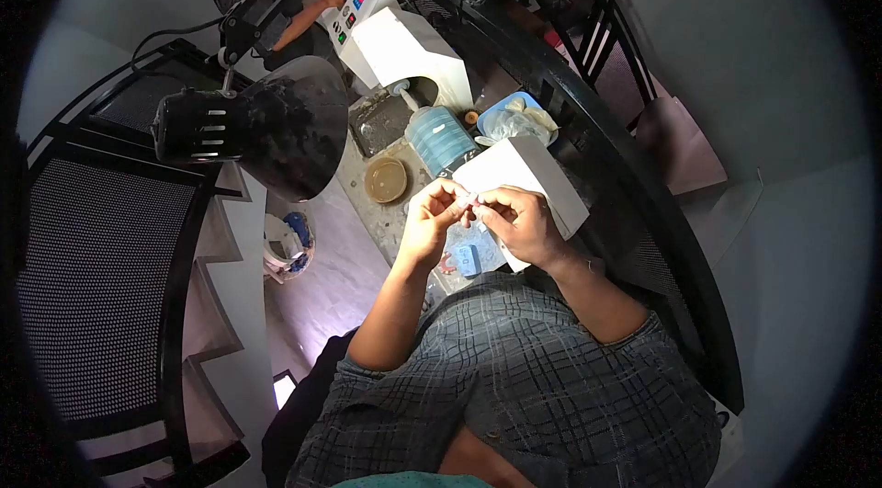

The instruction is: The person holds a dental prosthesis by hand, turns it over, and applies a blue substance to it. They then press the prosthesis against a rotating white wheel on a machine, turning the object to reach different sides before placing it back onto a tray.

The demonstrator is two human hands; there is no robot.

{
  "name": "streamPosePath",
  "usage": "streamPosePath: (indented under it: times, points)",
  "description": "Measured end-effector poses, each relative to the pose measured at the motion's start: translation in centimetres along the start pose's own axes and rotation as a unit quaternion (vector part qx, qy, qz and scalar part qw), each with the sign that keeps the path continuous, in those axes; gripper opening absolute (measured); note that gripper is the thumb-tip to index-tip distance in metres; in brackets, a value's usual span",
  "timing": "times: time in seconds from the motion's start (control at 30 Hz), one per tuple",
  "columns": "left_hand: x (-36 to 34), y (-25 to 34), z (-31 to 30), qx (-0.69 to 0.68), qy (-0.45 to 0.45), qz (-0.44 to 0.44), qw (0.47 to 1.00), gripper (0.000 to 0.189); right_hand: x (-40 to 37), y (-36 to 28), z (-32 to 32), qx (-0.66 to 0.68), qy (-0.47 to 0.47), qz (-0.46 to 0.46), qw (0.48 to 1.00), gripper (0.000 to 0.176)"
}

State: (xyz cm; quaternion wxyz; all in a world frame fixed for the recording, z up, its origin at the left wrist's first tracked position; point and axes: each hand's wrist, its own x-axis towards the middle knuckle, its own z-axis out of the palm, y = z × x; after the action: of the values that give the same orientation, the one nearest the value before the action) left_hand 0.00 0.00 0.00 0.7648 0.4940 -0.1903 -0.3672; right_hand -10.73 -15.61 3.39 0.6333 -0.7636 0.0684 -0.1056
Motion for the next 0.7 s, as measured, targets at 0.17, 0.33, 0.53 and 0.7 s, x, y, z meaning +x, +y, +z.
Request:
streamPosePath:
  times: [0.17,0.33,0.53,0.7]
  points:
    - [0.5,-0.1,1.9,-0.041,0.021,0.053,0.998,0.008,0.6,-0.3,-0.7,0.038,0.023,-0.031,0.999,0.01]
    - [0.8,-1.6,3.9,-0.047,0.071,0.059,0.995,0.008,0.6,1.1,-2.3,0.064,0.039,-0.023,0.997,0.01]
    - [1.3,-3.7,5.6,-0.018,0.149,0.119,0.981,0.005,1.1,2.2,-3.1,0.022,0.045,-0.022,0.999,0.012]
    - [1.2,-4.5,6.7,0.095,0.224,0.133,0.961,0.005,1.3,2.0,-3.3,-0.02,0.047,-0.026,0.998,0.014]
